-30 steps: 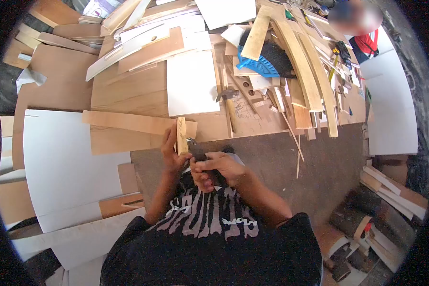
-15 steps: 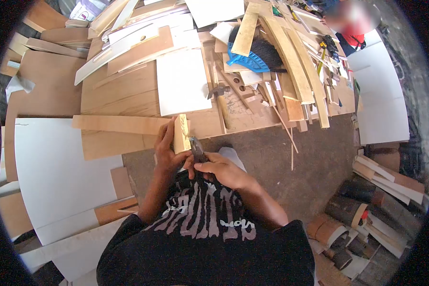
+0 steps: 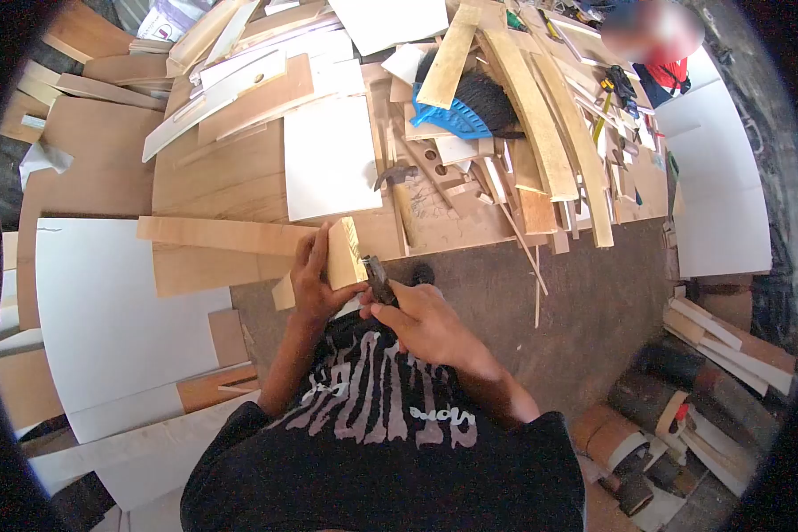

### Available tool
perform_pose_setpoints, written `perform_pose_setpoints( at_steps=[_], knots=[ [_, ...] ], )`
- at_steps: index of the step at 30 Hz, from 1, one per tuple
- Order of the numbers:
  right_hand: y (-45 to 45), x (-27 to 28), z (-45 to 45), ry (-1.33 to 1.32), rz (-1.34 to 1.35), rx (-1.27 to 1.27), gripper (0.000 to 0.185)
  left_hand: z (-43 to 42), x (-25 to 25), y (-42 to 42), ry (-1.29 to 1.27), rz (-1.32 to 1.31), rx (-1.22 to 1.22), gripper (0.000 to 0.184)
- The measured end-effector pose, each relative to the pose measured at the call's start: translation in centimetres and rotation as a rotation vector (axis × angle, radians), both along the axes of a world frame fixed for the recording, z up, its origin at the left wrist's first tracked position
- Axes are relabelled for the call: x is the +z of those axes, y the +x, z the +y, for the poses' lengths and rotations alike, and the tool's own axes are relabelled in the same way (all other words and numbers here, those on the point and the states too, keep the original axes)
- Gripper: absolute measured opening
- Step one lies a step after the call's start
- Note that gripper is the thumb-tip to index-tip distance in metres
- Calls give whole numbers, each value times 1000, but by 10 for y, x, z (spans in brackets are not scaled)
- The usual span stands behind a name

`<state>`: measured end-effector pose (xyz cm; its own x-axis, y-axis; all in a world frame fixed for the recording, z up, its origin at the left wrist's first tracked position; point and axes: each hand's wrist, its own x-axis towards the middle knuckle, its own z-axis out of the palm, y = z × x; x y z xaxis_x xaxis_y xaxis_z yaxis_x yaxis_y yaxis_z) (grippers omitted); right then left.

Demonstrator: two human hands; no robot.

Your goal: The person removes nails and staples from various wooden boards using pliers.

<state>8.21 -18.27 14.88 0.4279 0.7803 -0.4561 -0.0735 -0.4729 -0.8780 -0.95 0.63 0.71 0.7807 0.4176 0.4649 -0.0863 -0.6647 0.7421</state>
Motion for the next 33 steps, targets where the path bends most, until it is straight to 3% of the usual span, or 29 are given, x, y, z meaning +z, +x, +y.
perform_pose_setpoints(
  at_steps=[2, 4, 10, 19, 23, 26, 28, 32, 33],
  knots=[
    [8, 1, -7, -31, -54, 18, 28, -7, 0, 5, -16, 3, -8, 109],
    [13, -4, -15, 35, -315, 44, 26, -16, 0, 10, -20, 7, -1, 109],
    [33, -13, -35, -79, -580, 42, 27, -35, -3, 27, -6, -5, 41, 108],
    [77, 0, -42, -103, -304, 111, 29, -55, -3, 50, 119, 4, 153, 112],
    [94, -19, -54, -46, -538, 202, 28, -65, -3, 59, 143, 8, 205, 117],
    [100, -27, -55, -30, -365, 122, 33, -69, -7, 69, 105, -83, 225, 114],
    [103, -38, -56, 49, 145, 40, 35, -70, -6, 71, 112, -79, 241, 114],
    [110, -38, -49, -10, 139, 186, 38, -70, -6, 71, 91, -64, 259, 117],
    [107, -38, -46, -10, 242, 163, 33, -70, -7, 70, 93, -59, 262, 117]
  ],
)
